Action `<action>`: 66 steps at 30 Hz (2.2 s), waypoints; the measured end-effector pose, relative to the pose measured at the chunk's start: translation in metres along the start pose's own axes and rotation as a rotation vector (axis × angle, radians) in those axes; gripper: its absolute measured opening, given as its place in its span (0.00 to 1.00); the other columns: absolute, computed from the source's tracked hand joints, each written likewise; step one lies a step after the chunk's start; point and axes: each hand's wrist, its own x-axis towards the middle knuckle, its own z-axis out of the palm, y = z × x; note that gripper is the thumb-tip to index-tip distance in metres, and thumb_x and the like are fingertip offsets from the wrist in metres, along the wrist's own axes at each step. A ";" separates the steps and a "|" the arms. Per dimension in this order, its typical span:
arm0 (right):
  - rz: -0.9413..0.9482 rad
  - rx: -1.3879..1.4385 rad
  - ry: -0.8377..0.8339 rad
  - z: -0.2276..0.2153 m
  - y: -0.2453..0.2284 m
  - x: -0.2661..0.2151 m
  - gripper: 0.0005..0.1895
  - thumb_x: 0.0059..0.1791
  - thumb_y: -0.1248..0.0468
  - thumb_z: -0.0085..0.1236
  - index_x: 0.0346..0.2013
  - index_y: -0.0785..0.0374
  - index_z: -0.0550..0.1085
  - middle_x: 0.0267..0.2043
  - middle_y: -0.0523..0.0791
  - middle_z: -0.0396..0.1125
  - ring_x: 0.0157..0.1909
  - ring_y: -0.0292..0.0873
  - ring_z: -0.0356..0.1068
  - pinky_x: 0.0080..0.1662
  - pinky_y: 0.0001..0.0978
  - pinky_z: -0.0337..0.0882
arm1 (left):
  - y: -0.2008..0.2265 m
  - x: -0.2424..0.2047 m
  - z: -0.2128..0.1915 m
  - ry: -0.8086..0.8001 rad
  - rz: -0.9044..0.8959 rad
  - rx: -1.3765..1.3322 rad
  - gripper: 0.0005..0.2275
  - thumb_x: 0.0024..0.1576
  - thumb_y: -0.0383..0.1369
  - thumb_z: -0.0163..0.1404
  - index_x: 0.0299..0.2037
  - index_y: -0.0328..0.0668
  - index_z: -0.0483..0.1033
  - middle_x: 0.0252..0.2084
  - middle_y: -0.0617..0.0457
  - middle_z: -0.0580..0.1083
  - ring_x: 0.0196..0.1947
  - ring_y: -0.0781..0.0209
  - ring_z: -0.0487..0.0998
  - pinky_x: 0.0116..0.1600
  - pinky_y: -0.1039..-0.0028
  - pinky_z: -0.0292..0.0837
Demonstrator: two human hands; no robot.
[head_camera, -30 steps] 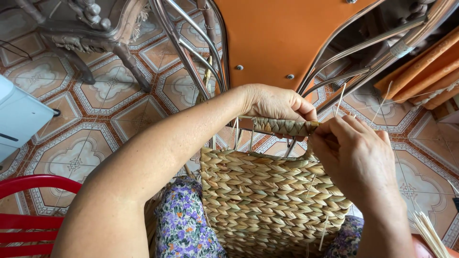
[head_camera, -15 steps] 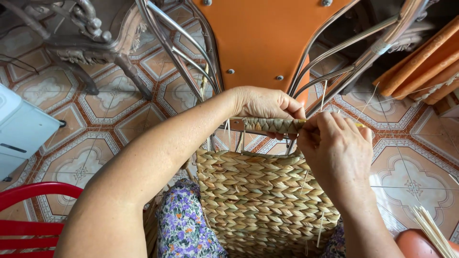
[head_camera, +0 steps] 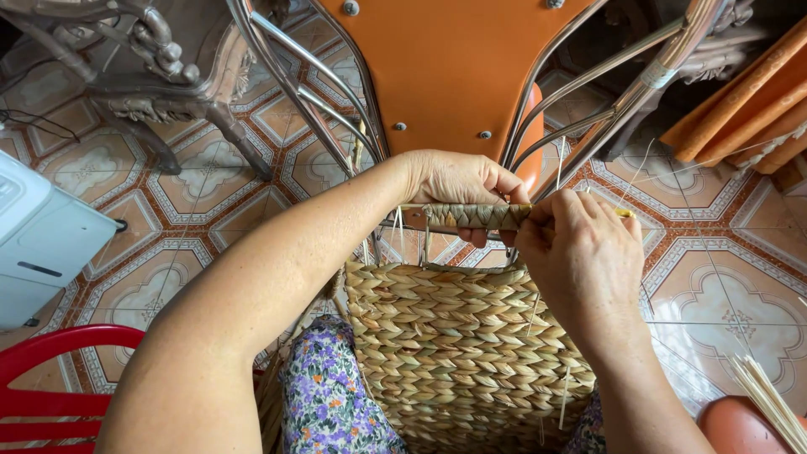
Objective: The person is weaving a handbag using dried water hyacinth stalks, attaching handles and trimming excess material.
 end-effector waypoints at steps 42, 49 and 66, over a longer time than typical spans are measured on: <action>0.243 0.476 -0.210 -0.045 0.013 0.000 0.09 0.46 0.65 0.66 0.39 0.64 0.79 0.33 0.45 0.77 0.33 0.35 0.78 0.35 0.29 0.77 | 0.009 -0.026 0.054 0.437 0.292 0.538 0.11 0.52 0.36 0.61 0.39 0.37 0.81 0.31 0.60 0.79 0.29 0.75 0.77 0.36 0.79 0.76; 0.248 0.568 -0.184 -0.033 0.008 -0.003 0.09 0.47 0.69 0.64 0.42 0.66 0.79 0.36 0.46 0.77 0.37 0.36 0.78 0.37 0.28 0.78 | 0.004 -0.028 0.065 0.686 0.275 0.808 0.10 0.47 0.37 0.60 0.30 0.38 0.80 0.26 0.56 0.79 0.29 0.70 0.80 0.38 0.74 0.77; -0.043 0.167 0.008 -0.023 -0.015 -0.007 0.08 0.46 0.62 0.70 0.35 0.61 0.80 0.32 0.41 0.72 0.35 0.40 0.72 0.41 0.39 0.67 | 0.001 -0.029 0.060 0.592 0.238 0.674 0.06 0.51 0.34 0.55 0.31 0.40 0.79 0.25 0.58 0.80 0.23 0.73 0.80 0.30 0.78 0.78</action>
